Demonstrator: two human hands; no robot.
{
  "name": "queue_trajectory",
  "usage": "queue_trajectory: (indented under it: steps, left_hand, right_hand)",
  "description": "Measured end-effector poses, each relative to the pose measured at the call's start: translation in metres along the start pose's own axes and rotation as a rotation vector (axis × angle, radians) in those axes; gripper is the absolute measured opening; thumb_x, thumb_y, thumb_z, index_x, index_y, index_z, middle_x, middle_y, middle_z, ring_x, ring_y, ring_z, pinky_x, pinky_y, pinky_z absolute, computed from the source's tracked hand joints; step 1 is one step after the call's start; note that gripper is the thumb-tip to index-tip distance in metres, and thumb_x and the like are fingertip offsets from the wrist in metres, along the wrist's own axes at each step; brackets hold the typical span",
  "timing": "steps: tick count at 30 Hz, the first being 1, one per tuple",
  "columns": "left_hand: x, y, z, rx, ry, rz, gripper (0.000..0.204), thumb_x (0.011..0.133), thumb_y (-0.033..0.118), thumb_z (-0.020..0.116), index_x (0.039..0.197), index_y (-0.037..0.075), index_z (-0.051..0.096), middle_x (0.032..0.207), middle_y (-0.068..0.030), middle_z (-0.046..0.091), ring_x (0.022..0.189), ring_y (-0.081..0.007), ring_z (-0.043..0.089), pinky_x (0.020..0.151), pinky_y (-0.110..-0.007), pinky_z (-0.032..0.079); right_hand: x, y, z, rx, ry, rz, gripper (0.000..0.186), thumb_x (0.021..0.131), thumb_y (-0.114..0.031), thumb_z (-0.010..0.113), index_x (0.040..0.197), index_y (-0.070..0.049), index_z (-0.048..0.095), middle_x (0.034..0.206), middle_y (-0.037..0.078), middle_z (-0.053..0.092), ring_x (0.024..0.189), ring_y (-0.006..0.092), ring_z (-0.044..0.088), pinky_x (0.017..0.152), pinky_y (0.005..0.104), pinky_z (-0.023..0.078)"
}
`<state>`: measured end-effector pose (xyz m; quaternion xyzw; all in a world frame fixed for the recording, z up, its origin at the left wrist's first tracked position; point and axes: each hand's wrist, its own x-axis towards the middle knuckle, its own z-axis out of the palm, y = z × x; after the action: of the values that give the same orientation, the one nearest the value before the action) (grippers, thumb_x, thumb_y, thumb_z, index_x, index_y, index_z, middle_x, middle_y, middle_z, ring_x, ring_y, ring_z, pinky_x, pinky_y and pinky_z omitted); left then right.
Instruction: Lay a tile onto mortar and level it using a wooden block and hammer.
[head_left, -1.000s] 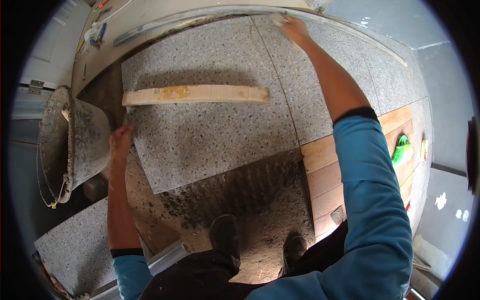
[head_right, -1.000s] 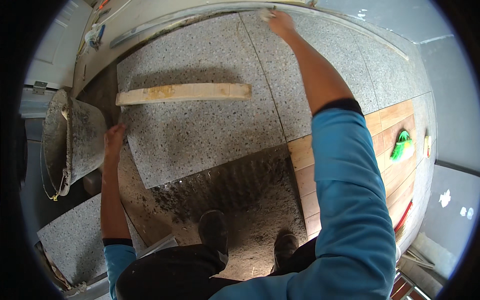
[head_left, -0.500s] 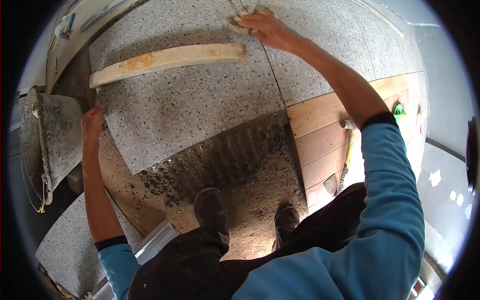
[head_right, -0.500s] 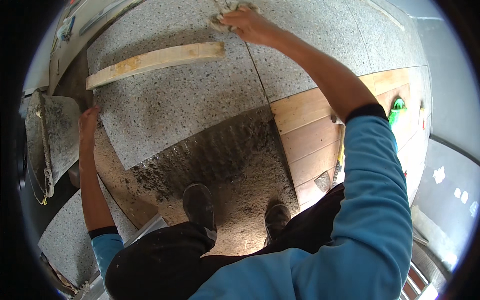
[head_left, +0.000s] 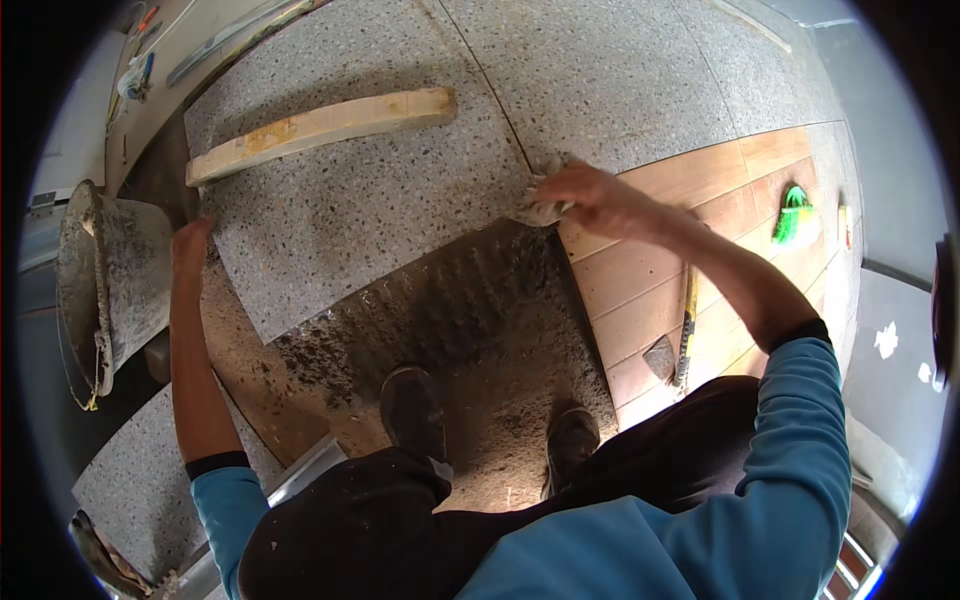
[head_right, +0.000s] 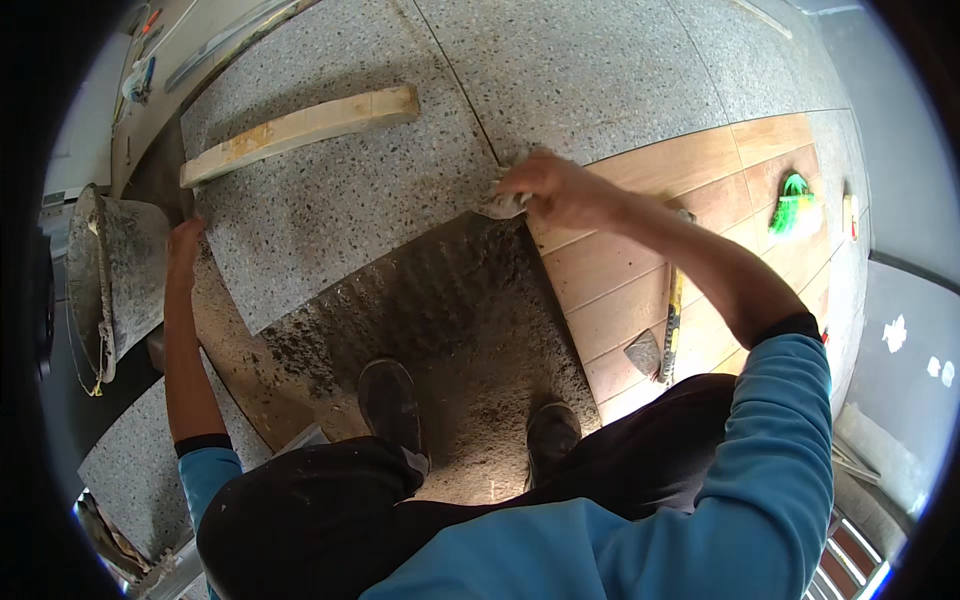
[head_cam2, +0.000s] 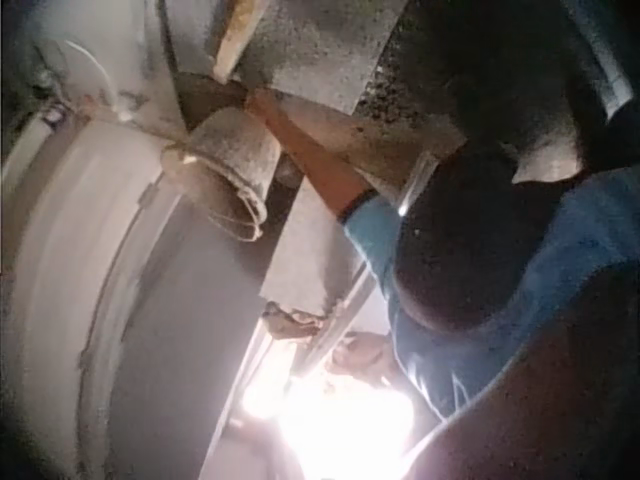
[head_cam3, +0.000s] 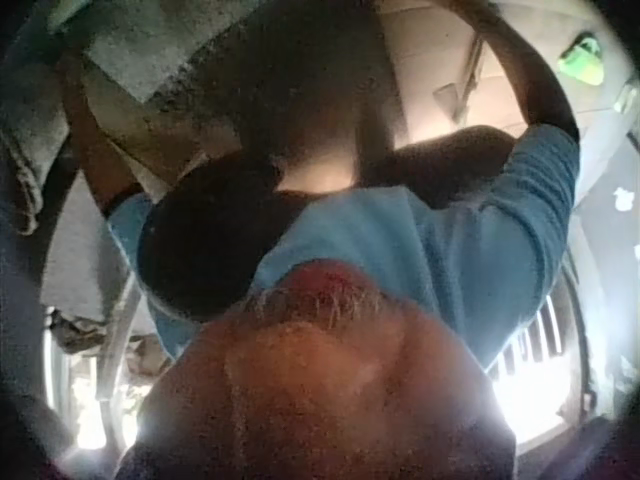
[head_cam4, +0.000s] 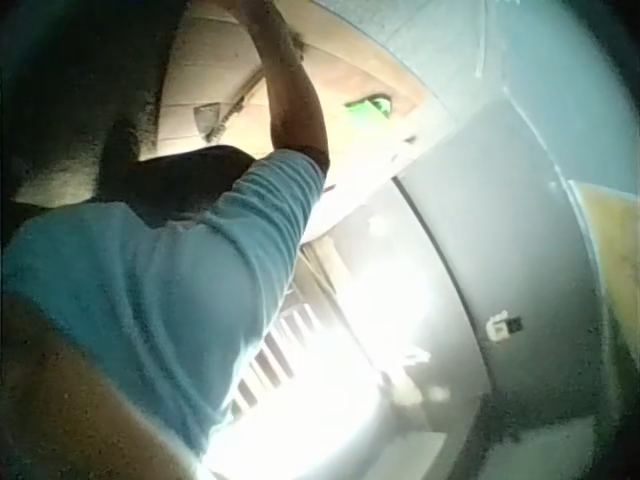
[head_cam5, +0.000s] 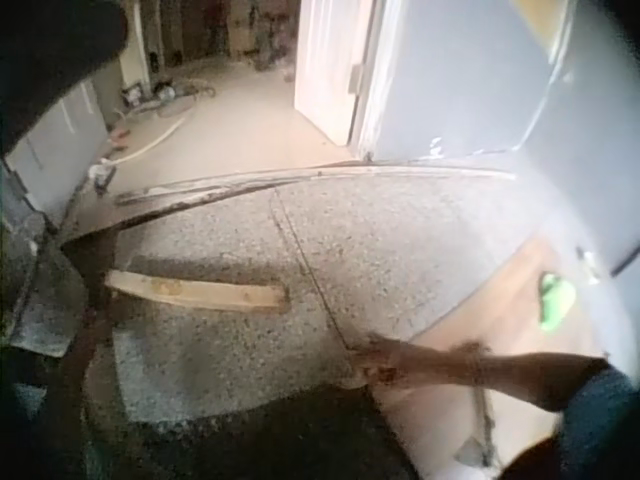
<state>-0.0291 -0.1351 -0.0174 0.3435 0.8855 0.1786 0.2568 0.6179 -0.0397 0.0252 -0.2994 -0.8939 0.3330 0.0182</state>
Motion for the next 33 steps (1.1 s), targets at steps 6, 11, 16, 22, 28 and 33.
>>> queue_trajectory:
  steps: [6, 11, 16, 22, 28, 33]
  left_hand:
    - [0.003, -0.006, 0.001, 0.025, 0.000, 0.014, 0.053, 0.088, 0.041, 0.068, 0.121, -0.002, 0.070, 0.105, -0.0083, 0.070, 0.099, -0.0200, 0.062, 0.090, -0.035, 0.046]
    - [0.020, -0.009, 0.004, 0.024, -0.026, 0.010, 0.053, 0.088, 0.041, 0.068, 0.121, -0.001, 0.071, 0.106, -0.0092, 0.072, 0.100, -0.0202, 0.063, 0.091, -0.035, 0.046]
    - [0.023, -0.006, 0.006, 0.042, -0.019, 0.017, 0.053, 0.090, 0.042, 0.068, 0.118, -0.003, 0.072, 0.104, -0.0099, 0.073, 0.099, -0.0201, 0.064, 0.090, -0.034, 0.047]
    - [0.008, -0.011, 0.016, -0.038, 0.056, 0.100, 0.051, 0.092, 0.042, 0.067, 0.114, -0.004, 0.072, 0.096, -0.0115, 0.074, 0.091, -0.0225, 0.066, 0.087, -0.035, 0.049]
    - [-0.017, -0.002, 0.005, 0.022, 0.103, 0.047, 0.048, 0.091, 0.040, 0.068, 0.110, -0.003, 0.074, 0.096, -0.0191, 0.074, 0.093, -0.0251, 0.069, 0.087, -0.036, 0.049]
    - [-0.005, 0.007, 0.017, -0.064, 0.075, 0.125, 0.045, 0.092, 0.038, 0.067, 0.110, -0.003, 0.074, 0.098, -0.0185, 0.075, 0.094, -0.0253, 0.069, 0.088, -0.036, 0.049]
  right_hand:
    - [0.024, 0.053, -0.087, 1.100, 0.209, 0.480, 0.038, 0.092, -0.016, 0.063, 0.124, 0.004, 0.056, 0.117, 0.015, 0.067, 0.110, 0.0236, 0.064, 0.097, 0.0390, 0.052]
    - [0.031, 0.127, -0.090, 0.243, 0.318, 0.501, 0.076, 0.090, -0.042, 0.071, 0.152, -0.009, 0.041, 0.134, 0.017, 0.059, 0.119, 0.0292, 0.059, 0.101, 0.0421, 0.049]
    - [0.049, 0.112, -0.061, -0.293, 0.224, 0.307, 0.094, 0.078, -0.054, 0.079, 0.153, -0.011, 0.042, 0.156, 0.020, 0.038, 0.129, 0.0402, 0.053, 0.112, 0.0475, 0.043]
    - [0.044, 0.096, -0.036, -0.003, 0.377, 0.152, 0.039, 0.085, -0.014, 0.075, 0.121, 0.000, 0.068, 0.121, 0.016, 0.063, 0.103, 0.0300, 0.067, 0.082, 0.0377, 0.057]
    - [0.133, 0.181, -0.113, 0.005, 0.855, 0.581, 0.037, 0.084, -0.031, 0.070, 0.112, -0.007, 0.073, 0.094, 0.015, 0.074, 0.086, 0.0320, 0.072, 0.081, 0.0406, 0.056]
    - [0.256, 0.231, -0.145, -0.328, 0.802, 0.642, 0.042, 0.088, -0.046, 0.057, 0.111, -0.015, 0.075, 0.107, 0.015, 0.074, 0.101, 0.0364, 0.069, 0.094, 0.0459, 0.052]
